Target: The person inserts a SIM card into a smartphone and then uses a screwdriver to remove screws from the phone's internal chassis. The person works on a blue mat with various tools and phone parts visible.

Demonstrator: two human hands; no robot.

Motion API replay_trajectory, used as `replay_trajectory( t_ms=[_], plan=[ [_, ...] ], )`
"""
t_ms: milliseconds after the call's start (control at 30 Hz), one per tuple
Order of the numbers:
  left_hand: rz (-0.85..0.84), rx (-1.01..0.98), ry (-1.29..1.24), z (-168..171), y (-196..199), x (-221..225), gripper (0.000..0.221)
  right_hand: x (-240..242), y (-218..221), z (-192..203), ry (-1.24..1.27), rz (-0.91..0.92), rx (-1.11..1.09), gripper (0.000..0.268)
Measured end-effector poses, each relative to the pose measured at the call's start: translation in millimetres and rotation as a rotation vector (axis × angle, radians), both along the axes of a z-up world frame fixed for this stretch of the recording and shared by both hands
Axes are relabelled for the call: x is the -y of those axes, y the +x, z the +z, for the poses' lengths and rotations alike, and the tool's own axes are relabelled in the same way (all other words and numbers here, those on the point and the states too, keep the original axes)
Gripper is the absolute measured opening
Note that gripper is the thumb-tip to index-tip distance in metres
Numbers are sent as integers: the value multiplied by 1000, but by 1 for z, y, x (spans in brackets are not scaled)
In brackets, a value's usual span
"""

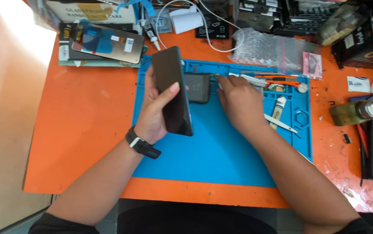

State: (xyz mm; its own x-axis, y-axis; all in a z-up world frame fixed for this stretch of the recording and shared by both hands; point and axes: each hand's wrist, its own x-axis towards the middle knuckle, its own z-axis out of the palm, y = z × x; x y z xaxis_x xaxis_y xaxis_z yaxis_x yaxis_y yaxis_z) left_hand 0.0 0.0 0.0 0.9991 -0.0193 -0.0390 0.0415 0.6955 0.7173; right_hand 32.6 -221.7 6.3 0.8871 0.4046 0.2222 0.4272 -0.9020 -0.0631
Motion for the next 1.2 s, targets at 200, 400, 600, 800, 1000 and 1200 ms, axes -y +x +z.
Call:
replay_trajectory(
  t_ms=[200, 400, 600, 800, 1000, 1200],
  plan=[
    [-60, 0, 69, 0, -2, -3, 71, 0, -16, 33, 283, 96, -78, 24],
    [-59, 30, 105, -4, -4, 2, 63, -7, -74, 23, 1313, 250, -364, 14],
    [-77, 62, 150, 4, -15, 19, 66, -18, -100, 9, 1604, 128, -316, 10],
    [-80, 4, 162, 7, -18, 22, 69, -20, -95, 6, 1598, 118, -331, 11],
    [-69, -4, 164, 6, -19, 24, 68, -16, -92, -3, 1533, 136, -311, 13],
    [-71, -15, 180, 7, -18, 22, 68, -16, -91, 3, 1444, 128, -285, 13]
  ],
)
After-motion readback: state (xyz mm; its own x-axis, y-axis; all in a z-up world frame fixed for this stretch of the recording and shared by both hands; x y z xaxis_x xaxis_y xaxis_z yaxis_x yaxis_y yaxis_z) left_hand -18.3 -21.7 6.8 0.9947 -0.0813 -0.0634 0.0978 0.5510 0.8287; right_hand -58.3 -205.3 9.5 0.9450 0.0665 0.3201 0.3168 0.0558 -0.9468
